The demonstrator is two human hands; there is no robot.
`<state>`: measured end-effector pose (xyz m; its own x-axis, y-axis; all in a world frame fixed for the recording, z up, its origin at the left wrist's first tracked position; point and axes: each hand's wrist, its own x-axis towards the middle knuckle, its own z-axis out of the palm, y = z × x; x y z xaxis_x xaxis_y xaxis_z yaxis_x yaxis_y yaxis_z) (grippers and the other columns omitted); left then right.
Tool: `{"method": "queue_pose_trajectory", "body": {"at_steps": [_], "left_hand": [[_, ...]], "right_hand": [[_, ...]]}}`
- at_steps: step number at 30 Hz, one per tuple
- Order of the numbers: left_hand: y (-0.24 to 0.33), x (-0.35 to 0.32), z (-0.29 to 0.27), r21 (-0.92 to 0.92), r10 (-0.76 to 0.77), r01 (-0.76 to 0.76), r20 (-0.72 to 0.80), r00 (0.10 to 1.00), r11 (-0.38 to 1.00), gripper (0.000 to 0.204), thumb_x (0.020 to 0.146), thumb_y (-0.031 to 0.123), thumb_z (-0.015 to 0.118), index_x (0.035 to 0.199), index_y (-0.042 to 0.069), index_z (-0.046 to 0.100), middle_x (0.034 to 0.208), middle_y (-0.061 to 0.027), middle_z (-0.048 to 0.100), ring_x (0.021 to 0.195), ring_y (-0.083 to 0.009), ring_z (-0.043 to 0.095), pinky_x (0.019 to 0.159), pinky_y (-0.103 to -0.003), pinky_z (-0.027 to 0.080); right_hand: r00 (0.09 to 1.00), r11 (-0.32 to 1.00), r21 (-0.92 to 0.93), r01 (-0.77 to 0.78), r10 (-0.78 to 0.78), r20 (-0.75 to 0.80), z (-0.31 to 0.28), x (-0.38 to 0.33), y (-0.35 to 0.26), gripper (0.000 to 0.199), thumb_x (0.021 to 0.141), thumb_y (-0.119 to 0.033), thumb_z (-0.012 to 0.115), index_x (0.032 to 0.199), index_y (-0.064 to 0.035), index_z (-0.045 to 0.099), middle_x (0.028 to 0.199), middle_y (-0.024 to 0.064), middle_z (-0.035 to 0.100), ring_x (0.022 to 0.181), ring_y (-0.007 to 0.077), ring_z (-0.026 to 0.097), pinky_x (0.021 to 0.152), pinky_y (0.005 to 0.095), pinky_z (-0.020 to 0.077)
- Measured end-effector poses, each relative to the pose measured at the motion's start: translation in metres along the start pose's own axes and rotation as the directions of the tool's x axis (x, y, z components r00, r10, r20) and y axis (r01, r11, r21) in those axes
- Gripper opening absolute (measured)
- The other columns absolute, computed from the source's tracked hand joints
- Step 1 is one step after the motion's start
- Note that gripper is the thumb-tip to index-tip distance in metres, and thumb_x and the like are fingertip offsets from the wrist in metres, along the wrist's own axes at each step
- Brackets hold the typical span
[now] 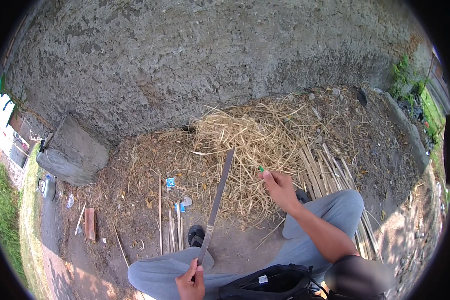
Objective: The person uses a small green-handled knife to shave the surface and edges of a long bamboo slat, rotating the slat to reach different sides.
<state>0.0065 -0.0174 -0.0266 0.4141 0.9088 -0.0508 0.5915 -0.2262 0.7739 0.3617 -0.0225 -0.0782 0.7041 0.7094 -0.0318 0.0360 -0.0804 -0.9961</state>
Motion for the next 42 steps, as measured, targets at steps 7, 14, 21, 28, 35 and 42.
{"method": "queue_pose_trajectory", "body": {"at_steps": [7,14,21,28,35,42], "left_hand": [[0.010,-0.001,0.005,0.007,0.017,-0.017,-0.025,1.000,1.000,0.033,0.097,0.021,0.059,0.125,0.002,0.062,0.065,-0.0098,0.043,0.060,-0.0116,0.041,0.054,-0.031,0.040],[0.016,-0.002,0.008,0.008,-0.025,0.025,-0.001,1.000,1.000,0.033,0.097,0.021,0.059,0.124,0.002,0.063,0.064,-0.0093,0.042,0.060,-0.0115,0.041,0.054,-0.031,0.041],[0.016,-0.002,0.011,0.045,0.073,-0.074,0.014,0.997,0.996,0.032,0.097,0.020,0.059,0.123,0.004,0.064,0.065,-0.0168,0.050,0.057,-0.0149,0.044,0.055,-0.031,0.042],[0.017,0.011,-0.006,0.300,0.201,-0.170,-0.074,0.977,0.939,0.025,0.098,0.018,0.054,0.115,0.003,0.066,0.065,-0.0192,0.054,0.054,-0.0303,0.048,0.054,-0.040,0.044],[0.007,0.049,-0.030,0.677,0.534,-0.314,-0.137,0.834,0.666,0.039,0.088,0.003,0.061,0.127,0.006,0.062,0.063,-0.0097,0.052,0.043,-0.0240,0.044,0.041,-0.039,0.036],[0.026,0.116,-0.034,0.859,0.906,-0.505,0.145,0.397,0.084,0.040,0.085,0.010,0.063,0.124,0.016,0.067,0.079,-0.0021,0.061,0.055,-0.0134,0.043,0.048,-0.029,0.030]], "right_hand": [[0.987,0.994,0.067,0.092,-0.100,0.129,0.008,-0.016,-0.014,0.034,0.101,-0.027,0.053,0.108,0.0028,0.068,0.064,-0.0060,0.047,0.058,0.0023,0.037,0.050,0.0228,0.0304],[0.984,0.999,0.041,0.033,-0.040,0.173,0.004,-0.017,-0.015,0.036,0.102,-0.031,0.052,0.113,0.0005,0.066,0.066,-0.0029,0.049,0.057,0.0040,0.038,0.049,0.0240,0.0319],[0.545,0.424,0.367,-0.828,0.453,0.705,-0.009,-0.009,-0.018,0.056,0.105,-0.050,0.026,0.129,-0.0045,0.049,0.072,0.0005,0.047,0.048,0.0072,0.037,0.042,0.0212,0.0338],[0.468,0.660,0.171,-0.731,0.304,0.830,-0.039,-0.021,-0.076,0.047,0.106,-0.040,0.038,0.128,-0.0003,0.050,0.070,0.0012,0.050,0.053,0.0073,0.045,0.043,0.0236,0.0359],[0.985,0.965,-0.214,0.153,-0.166,-0.046,-0.059,-0.001,-0.044,0.029,0.095,-0.023,0.065,0.113,-0.0009,0.061,0.069,0.0003,0.056,0.058,0.0056,0.051,0.047,0.0232,0.0368],[0.972,0.805,0.547,-0.231,0.209,0.104,-0.017,-0.016,-0.057,0.039,0.094,-0.033,0.067,0.106,0.0040,0.066,0.068,0.0057,0.059,0.058,0.0068,0.050,0.058,0.0299,0.0476]]}}
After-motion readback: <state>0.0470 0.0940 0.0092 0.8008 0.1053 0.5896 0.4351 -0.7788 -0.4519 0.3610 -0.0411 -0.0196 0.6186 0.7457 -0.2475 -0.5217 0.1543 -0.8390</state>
